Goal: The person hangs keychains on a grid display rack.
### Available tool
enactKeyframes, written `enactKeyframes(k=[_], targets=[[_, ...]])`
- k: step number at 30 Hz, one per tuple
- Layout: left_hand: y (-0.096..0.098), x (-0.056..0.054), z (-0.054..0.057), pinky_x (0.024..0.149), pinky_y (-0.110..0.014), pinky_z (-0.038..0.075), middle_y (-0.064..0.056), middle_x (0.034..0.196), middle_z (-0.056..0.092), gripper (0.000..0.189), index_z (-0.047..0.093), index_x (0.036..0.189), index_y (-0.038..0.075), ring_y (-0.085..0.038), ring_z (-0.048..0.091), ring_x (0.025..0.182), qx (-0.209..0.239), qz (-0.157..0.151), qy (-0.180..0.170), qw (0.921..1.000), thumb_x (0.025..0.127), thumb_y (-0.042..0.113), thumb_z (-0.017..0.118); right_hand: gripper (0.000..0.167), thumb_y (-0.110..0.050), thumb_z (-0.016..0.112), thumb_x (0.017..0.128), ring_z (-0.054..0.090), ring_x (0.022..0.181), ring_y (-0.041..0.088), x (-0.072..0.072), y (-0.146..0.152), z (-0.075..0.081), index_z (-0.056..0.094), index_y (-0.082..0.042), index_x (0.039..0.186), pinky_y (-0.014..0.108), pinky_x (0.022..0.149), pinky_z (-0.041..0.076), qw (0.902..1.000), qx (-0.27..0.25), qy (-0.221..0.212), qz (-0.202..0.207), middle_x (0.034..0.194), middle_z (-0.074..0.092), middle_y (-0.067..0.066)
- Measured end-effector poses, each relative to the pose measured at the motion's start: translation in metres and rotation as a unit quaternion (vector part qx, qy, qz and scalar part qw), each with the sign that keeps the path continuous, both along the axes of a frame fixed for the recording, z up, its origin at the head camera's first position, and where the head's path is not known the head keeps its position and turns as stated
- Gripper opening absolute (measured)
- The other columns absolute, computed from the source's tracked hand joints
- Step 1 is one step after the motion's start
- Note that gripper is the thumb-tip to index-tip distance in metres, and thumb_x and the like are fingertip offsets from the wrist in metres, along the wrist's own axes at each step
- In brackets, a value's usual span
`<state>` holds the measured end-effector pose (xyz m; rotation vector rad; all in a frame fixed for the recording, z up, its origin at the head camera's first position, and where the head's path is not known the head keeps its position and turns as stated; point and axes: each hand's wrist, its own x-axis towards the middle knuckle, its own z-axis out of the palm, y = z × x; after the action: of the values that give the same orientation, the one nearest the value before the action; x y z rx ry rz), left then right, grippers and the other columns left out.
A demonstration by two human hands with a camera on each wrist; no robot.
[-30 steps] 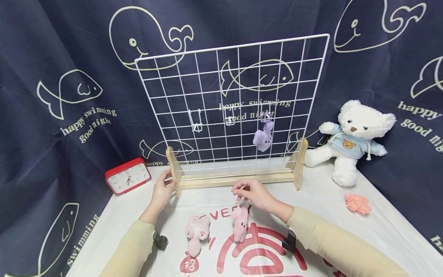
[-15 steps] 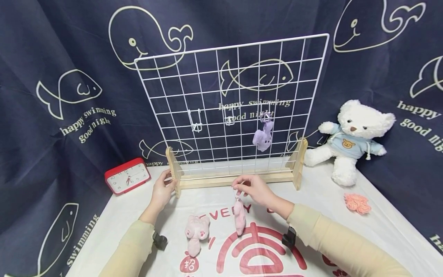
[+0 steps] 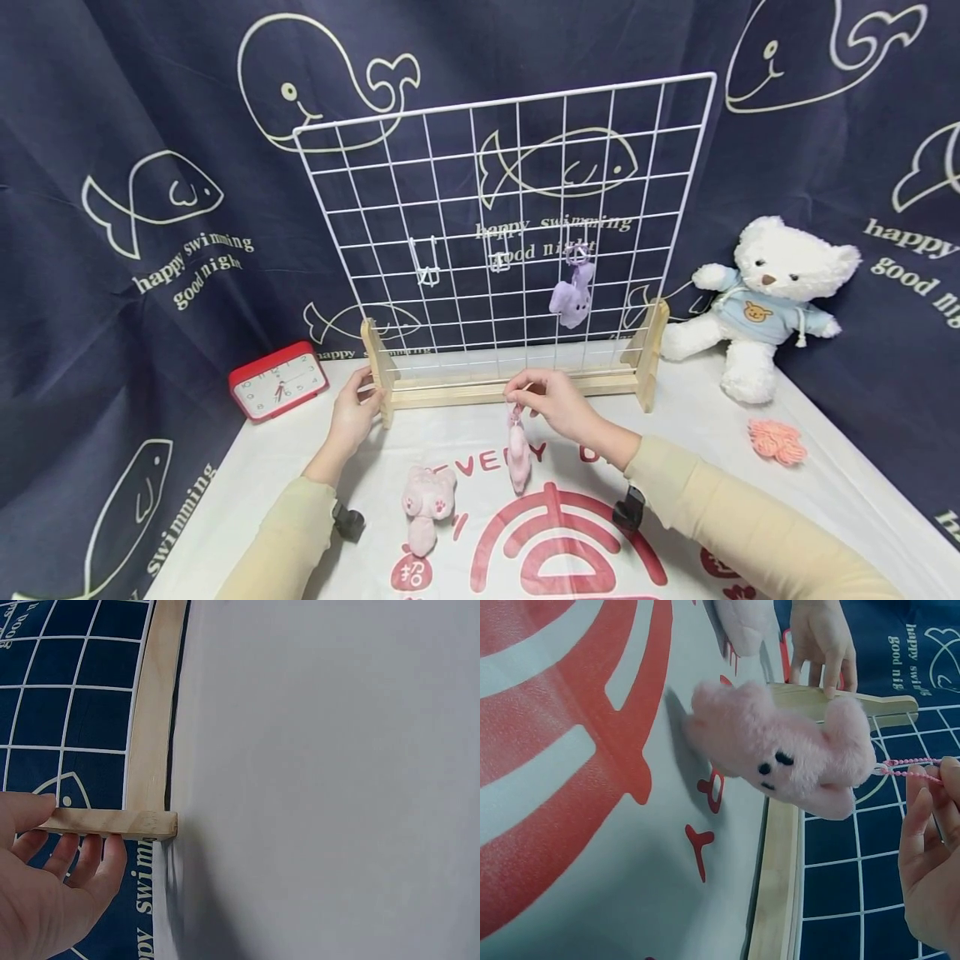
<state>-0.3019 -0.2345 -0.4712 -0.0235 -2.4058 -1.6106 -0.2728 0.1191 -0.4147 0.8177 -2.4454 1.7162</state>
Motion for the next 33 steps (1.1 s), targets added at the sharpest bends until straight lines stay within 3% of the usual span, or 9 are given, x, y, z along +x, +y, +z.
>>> enactKeyframes(k=[5, 11, 17, 28, 33], targets=[[-0.001, -0.001, -0.001, 0.102, -0.052, 0.054, -0.028, 0.138, 0.055, 0.053, 0.046, 0.148, 0.000, -0.046, 0.055, 0.125, -0.004, 0.003, -0.006, 1.0000, 0.098, 0.000, 0.063, 0.008, -0.003, 0.071, 0.094, 0.062, 0.068, 0.011, -0.002, 0.000, 0.003, 0.074, 0.003, 0.099, 0.022, 0.056, 0.052, 1.0000, -0.005, 0.006, 0.002, 0.080, 0.070, 0.014], [0.000, -0.001, -0.001, 0.104, -0.054, 0.051, -0.028, 0.137, 0.055, 0.052, 0.047, 0.147, 0.000, -0.046, 0.055, 0.124, 0.002, 0.002, -0.001, 1.0000, 0.098, 0.000, 0.063, 0.008, -0.004, 0.072, 0.094, 0.063, 0.070, 0.024, -0.005, -0.001, 0.009, 0.075, 0.001, 0.099, 0.024, 0.055, 0.052, 0.9994, -0.002, 0.031, -0.015, 0.085, 0.072, 0.013], [0.000, 0.000, 0.000, 0.104, -0.054, 0.051, -0.028, 0.138, 0.055, 0.052, 0.047, 0.147, 0.000, -0.046, 0.055, 0.124, 0.001, 0.001, -0.001, 1.0000, 0.097, 0.000, 0.063, 0.007, -0.002, 0.071, 0.094, 0.062, 0.068, 0.020, -0.006, -0.003, 0.017, 0.074, 0.003, 0.098, 0.022, 0.054, 0.051, 0.9984, -0.016, 0.049, -0.023, 0.081, 0.071, 0.015], [0.000, 0.000, 0.001, 0.096, -0.047, 0.058, -0.027, 0.139, 0.053, 0.053, 0.046, 0.148, 0.001, -0.045, 0.054, 0.125, 0.013, -0.002, -0.011, 0.9998, 0.098, 0.000, 0.063, 0.005, -0.003, 0.073, 0.093, 0.065, 0.068, 0.029, -0.006, -0.003, 0.026, 0.076, -0.002, 0.097, 0.019, 0.054, 0.047, 0.9960, -0.009, 0.084, -0.028, 0.086, 0.074, 0.008], [0.000, -0.001, 0.000, 0.095, -0.044, 0.059, -0.027, 0.140, 0.053, 0.053, 0.045, 0.148, 0.001, -0.045, 0.054, 0.126, 0.013, -0.002, -0.015, 0.9998, 0.098, 0.000, 0.062, 0.005, -0.004, 0.074, 0.093, 0.061, 0.065, 0.024, -0.005, -0.004, 0.033, 0.077, -0.003, 0.097, 0.019, 0.051, 0.043, 0.9951, -0.017, 0.094, -0.028, 0.089, 0.073, 0.007]])
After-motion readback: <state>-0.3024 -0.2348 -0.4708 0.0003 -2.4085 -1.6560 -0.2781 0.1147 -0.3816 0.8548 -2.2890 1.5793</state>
